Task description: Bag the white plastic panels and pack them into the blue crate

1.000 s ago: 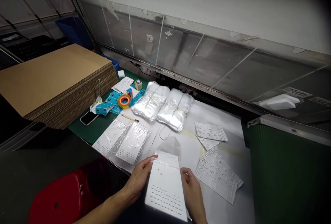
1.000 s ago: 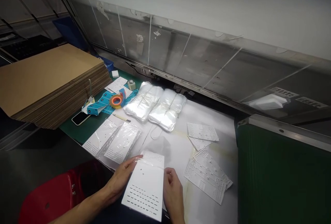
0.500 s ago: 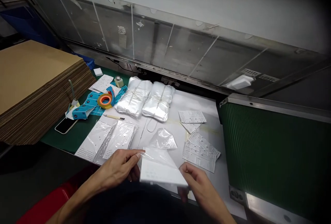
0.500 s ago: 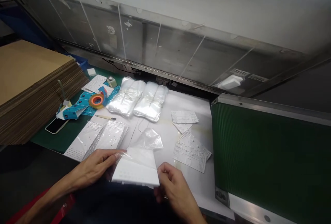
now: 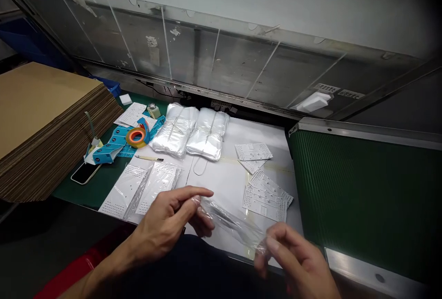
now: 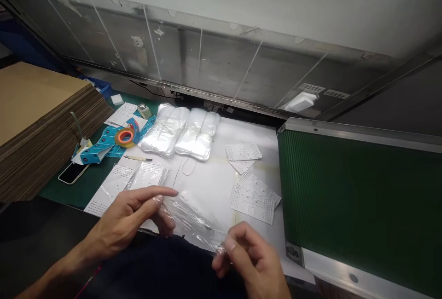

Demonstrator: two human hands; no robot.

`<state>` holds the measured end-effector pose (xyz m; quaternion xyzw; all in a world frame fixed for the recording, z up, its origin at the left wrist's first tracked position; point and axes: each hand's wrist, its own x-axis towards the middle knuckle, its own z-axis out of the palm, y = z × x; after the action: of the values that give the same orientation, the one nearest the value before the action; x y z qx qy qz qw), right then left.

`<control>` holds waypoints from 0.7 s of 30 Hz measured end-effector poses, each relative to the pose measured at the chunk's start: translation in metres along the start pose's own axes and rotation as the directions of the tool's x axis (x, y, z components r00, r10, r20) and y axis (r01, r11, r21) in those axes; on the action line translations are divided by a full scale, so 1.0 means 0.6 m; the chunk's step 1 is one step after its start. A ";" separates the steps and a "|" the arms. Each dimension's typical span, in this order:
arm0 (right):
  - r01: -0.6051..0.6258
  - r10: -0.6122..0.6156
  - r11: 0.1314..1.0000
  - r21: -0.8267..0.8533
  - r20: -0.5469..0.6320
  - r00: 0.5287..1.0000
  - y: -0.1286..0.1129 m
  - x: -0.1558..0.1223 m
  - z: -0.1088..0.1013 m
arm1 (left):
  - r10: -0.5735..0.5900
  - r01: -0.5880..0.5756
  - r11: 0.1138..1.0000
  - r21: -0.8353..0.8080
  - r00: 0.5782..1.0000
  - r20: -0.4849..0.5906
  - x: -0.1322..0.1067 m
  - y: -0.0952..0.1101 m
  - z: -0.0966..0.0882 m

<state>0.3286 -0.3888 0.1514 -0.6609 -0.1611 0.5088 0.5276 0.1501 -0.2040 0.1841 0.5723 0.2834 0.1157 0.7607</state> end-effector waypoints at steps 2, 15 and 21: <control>-0.110 0.100 0.986 0.123 0.086 0.991 0.018 0.007 0.006 | 0.054 -0.055 0.998 0.038 0.998 0.028 -0.002 0.015 0.003; -0.165 0.147 0.907 0.387 0.074 0.986 0.052 0.236 0.127 | -0.090 -0.023 0.586 0.810 0.992 0.093 -0.059 -0.083 -0.060; 0.041 -0.075 0.968 0.246 0.130 0.989 0.066 0.212 0.221 | -0.128 0.116 0.990 -0.075 0.976 -0.175 -0.038 -0.161 -0.124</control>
<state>0.2586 -0.2381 0.0631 -0.5496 -0.1530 0.5536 0.6067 0.0751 -0.1860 0.0870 0.5163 0.3814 0.1289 0.7559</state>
